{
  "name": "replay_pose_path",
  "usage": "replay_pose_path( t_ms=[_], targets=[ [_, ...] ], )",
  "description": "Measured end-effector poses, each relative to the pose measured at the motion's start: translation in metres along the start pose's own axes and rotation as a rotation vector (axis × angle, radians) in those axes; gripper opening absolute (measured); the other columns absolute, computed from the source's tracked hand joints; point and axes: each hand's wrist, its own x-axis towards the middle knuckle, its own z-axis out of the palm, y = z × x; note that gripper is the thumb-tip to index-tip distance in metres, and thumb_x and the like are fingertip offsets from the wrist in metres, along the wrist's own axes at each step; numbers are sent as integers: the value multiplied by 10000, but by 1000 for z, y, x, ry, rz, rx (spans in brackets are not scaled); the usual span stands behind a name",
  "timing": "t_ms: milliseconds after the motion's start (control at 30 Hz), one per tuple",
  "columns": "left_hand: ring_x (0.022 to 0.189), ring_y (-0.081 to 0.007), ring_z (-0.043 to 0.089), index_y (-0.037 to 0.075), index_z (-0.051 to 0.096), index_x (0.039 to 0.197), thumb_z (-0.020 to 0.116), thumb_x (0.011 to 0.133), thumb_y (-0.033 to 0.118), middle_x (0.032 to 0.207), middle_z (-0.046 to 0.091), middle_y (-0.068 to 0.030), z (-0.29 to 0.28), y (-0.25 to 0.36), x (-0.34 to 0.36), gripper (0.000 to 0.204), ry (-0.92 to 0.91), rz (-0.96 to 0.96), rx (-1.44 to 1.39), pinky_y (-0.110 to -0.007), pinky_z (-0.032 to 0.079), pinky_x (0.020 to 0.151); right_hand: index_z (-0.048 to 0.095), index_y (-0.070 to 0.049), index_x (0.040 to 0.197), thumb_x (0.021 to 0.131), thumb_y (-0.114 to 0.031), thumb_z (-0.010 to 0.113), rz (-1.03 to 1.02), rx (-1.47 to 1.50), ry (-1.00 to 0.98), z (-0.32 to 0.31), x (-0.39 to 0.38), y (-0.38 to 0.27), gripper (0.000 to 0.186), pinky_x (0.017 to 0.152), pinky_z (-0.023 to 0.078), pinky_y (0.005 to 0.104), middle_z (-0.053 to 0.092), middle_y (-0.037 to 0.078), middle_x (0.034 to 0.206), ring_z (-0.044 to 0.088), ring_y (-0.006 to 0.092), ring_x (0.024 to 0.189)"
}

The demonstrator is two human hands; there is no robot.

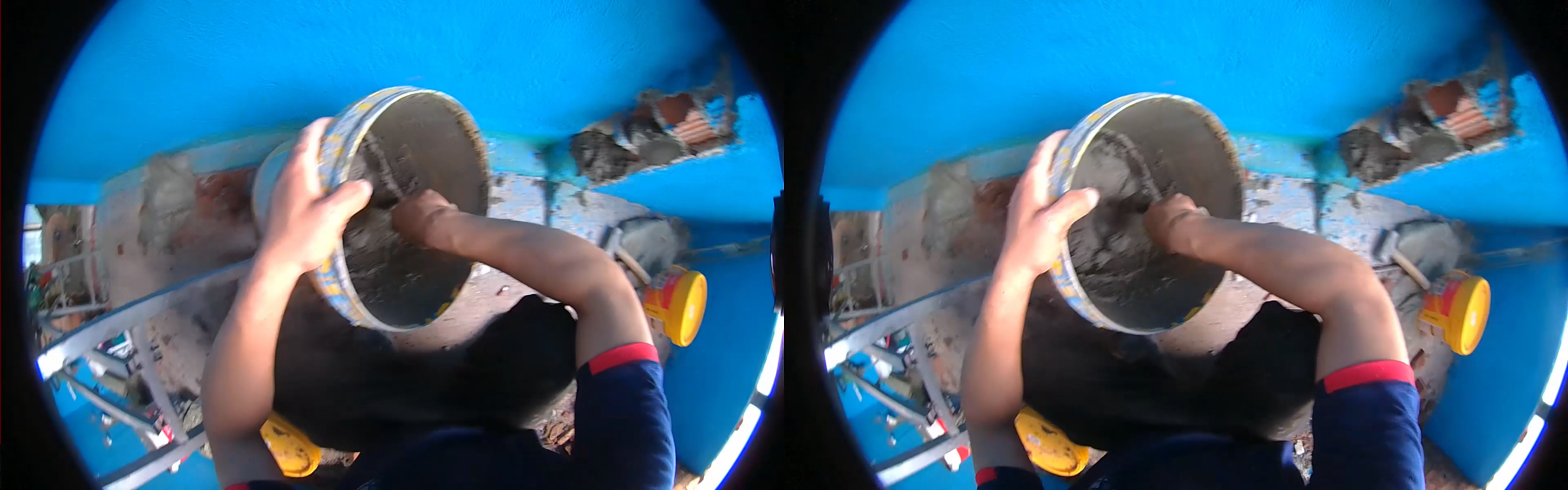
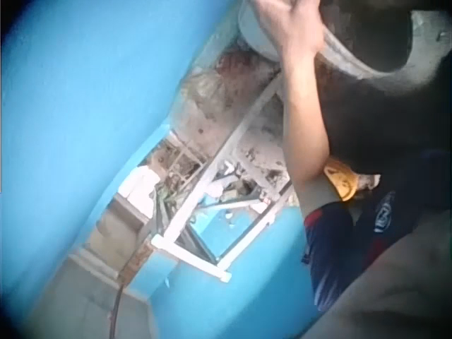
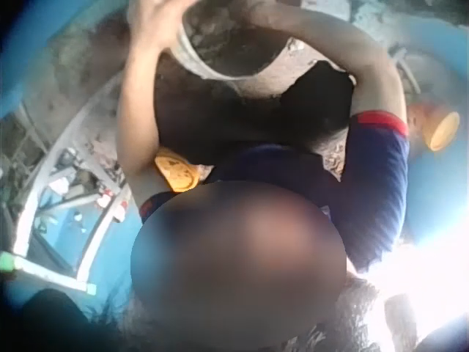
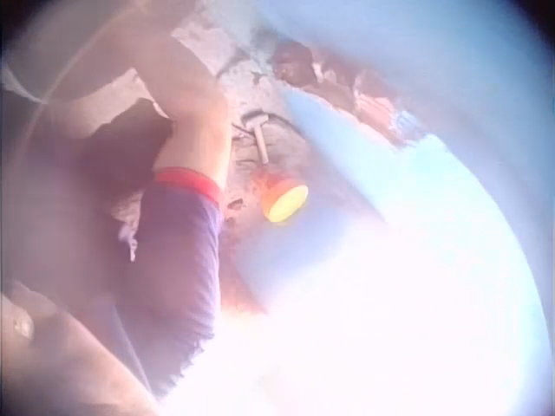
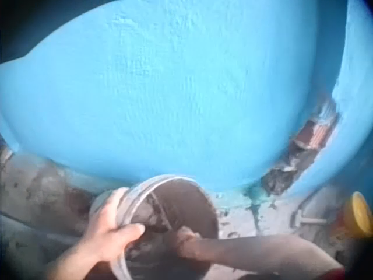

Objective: The person picks up a bucket of cement, scoops cement with a trowel, and applies and spreads the cement onto a damaged wall corner.

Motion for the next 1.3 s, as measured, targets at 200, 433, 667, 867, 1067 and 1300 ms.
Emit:
replay_pose_path(
  t_ms=[200, 433, 667, 867, 1067, 1300],
  targets=[
    [1184, -211, 519, -71, 435, 1336, 631, 745, 58, 1250, 550, -150, 0, 7, -2, 636, -14, -5, -140, -337, 385, 1034, 699, -43, 956, 748, -174, 691, -236, 240, -184, 34, 8, 27, 245, 614, 544, 392, 713, 91, 790, 696, 256, 735],
    [1217, -237, 499, -69, 431, 1348, 662, 816, 121, 1283, 538, -173, 7, 0, 1, 610, -12, 64, -45, -353, 357, 1058, 607, -56, 794, 763, -206, 697, -229, 1113, -287, 53, -62, 50, 177, 436, 410, 295, 549, 1, 575, 545, 91, 523],
    [1198, -203, 501, -40, 436, 1358, 635, 854, 140, 1288, 539, -128, 7, 4, -1, 571, -3, -1, -75, -322, 373, 1037, 641, -49, 827, 750, -231, 699, -122, 1104, -48, 61, -163, 96, 206, 487, 436, 284, 592, 13, 609, 552, 103, 524],
    [1183, -207, 508, -45, 452, 1340, 627, 853, 158, 1268, 548, -129, 1, 11, -1, 556, -31, -12, -38, -331, 368, 1037, 663, -51, 879, 759, -234, 777, 220, 1040, 221, 88, -273, 120, 247, 525, 462, 263, 613, -8, 669, 573, 80, 596],
    [1214, -234, 494, -49, 425, 1373, 634, 840, 178, 1304, 524, -160, 3, -2, 4, 617, -39, -54, -39, -342, 352, 1051, 644, -73, 862, 805, -248, 716, 521, 1163, 417, 172, -382, 88, 197, 561, 518, 278, 636, 11, 700, 590, 101, 589],
    [1290, -250, 433, -54, 383, 1414, 616, 851, 182, 1379, 471, -164, -15, -5, -3, 653, -11, -80, -100, -351, 292, 1098, 654, -56, 938, 740, -449, 808, 882, 1755, 299, 261, -483, -30, 466, 509, 498, 257, 655, 26, 771, 598, 98, 600]
  ],
)
